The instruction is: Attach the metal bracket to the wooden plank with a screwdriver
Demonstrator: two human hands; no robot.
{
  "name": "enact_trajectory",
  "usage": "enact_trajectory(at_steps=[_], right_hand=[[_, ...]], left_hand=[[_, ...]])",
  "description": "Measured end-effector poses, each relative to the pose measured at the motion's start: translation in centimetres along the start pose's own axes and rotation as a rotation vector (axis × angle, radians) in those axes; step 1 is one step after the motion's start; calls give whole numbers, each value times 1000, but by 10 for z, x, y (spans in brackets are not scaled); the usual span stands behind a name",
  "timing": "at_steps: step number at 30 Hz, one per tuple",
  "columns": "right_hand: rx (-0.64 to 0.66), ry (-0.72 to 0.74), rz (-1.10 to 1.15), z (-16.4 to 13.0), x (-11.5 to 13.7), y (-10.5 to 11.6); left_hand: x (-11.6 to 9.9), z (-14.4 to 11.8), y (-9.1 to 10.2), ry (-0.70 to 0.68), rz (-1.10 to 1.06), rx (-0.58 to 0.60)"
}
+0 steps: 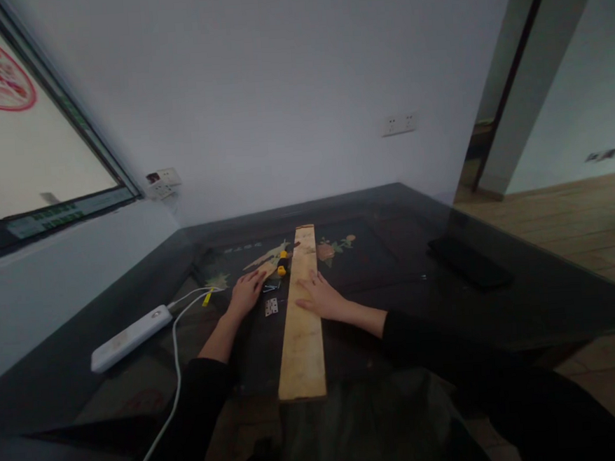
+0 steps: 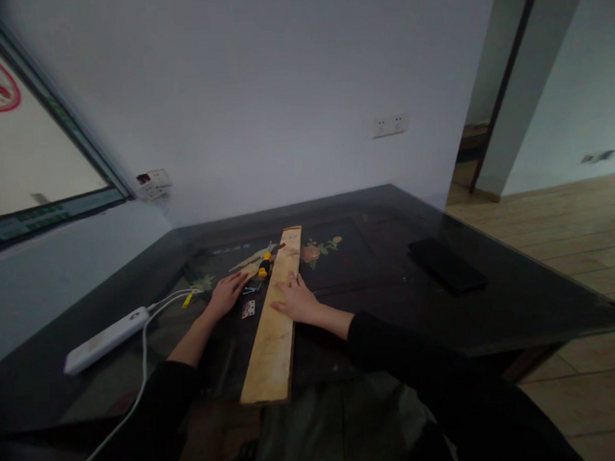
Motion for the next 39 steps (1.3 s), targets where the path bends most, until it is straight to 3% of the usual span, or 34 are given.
enact_trajectory(at_steps=[13, 19, 24, 28, 31, 35, 39], right_hand=[[-10, 29, -26, 9, 9, -2], [-2, 98, 73, 9, -5, 17], [-211, 71, 221, -16, -61, 66], [-275, -92, 337, -61, -131, 105], [-412, -268, 214, -89, -180, 129], [-567, -410, 37, -106, -216, 138], [-634, -453, -10, -108, -231, 133]], left_hand=[[2, 1, -1, 30, -16, 43], [-2, 1, 15, 32, -179, -65], [0, -2, 37, 172, -337, -185], [8, -2, 43, 402, -423, -181], [12, 2, 44, 535, -439, -200], [18, 3, 46, 690, -512, -249], [20, 4, 45, 662, -506, -255]])
Point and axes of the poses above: each hand's wrist, its own z-axis towards the middle knuckle, its own y-axis out of the back of the hand, x = y × z, the point moved 5 cm from there along z, towards the middle knuckle, and after that the axes turned 11 degrees about y, right-handed, at the moved point
